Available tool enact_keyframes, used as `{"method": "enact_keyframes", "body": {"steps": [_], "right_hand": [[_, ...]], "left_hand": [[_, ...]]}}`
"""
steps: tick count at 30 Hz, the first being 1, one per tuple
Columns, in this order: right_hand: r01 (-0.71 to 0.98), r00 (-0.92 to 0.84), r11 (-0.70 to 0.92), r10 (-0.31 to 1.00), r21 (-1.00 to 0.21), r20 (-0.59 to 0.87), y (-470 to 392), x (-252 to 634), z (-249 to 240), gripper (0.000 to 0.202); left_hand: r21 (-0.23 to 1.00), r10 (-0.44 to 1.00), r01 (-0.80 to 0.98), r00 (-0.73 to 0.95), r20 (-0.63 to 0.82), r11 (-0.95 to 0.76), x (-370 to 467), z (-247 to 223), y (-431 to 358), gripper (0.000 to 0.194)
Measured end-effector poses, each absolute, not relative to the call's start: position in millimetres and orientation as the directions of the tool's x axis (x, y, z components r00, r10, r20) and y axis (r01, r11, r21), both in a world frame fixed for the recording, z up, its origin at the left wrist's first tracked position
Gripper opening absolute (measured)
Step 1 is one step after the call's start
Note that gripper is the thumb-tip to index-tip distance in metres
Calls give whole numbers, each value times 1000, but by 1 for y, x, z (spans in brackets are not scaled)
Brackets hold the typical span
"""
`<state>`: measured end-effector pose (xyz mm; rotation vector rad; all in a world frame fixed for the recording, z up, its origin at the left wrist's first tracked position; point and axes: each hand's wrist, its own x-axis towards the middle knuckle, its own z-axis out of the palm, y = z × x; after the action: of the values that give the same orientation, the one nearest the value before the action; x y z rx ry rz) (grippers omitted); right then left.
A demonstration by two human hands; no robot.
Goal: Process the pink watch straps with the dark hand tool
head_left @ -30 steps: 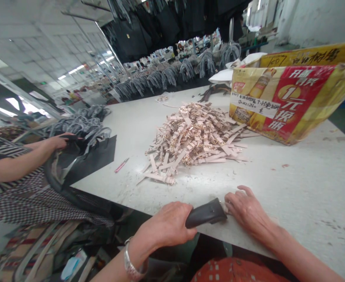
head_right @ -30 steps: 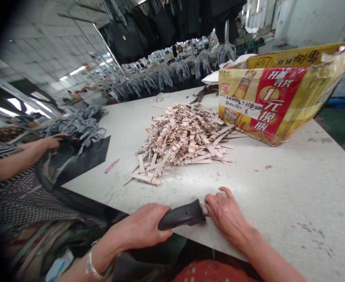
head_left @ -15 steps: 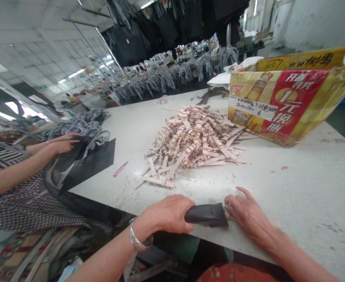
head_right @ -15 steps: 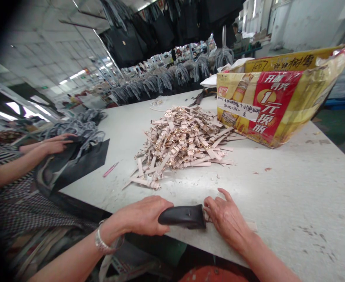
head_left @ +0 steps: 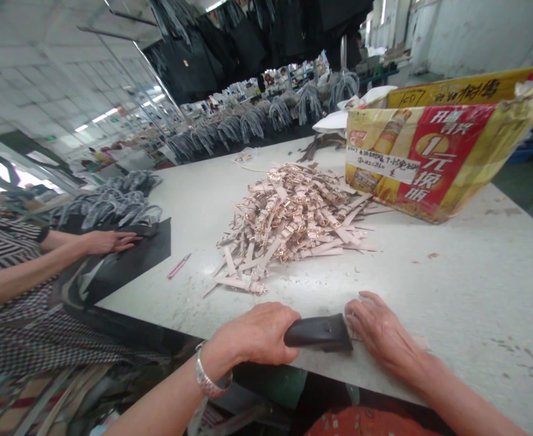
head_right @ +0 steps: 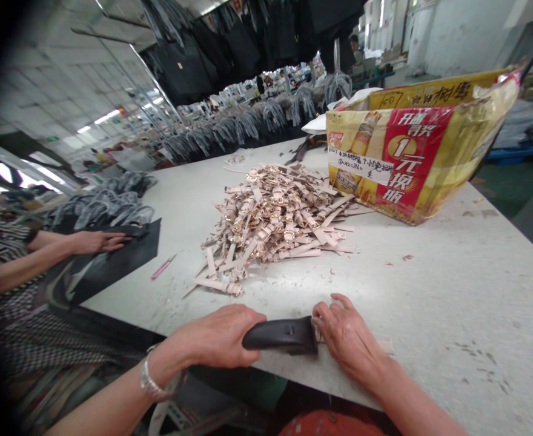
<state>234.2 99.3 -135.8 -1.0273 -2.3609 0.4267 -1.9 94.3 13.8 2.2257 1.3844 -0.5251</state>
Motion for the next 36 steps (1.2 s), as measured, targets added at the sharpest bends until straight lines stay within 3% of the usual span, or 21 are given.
{"method": "enact_keyframes", "body": {"steps": [8,14,23,36], "right_hand": [[599,-548,593,794,-538,264,83,261,-120,9],[553,-527,535,818,-639,230,80,264,-128,16],[563,-509,487,841,-668,184,81,262,-126,18],[571,-507,486,843,-662,181,81,261,-127,19]], "left_hand": [[178,752,929,368,-546,-325,-9,9,84,22],[161,779,927,373,-505,-340,-3,7,86,20],[56,820,957,272,-504,-283,4,6,53,31],[23,822,914,376,-428,-406,27,-8,41,37]]}}
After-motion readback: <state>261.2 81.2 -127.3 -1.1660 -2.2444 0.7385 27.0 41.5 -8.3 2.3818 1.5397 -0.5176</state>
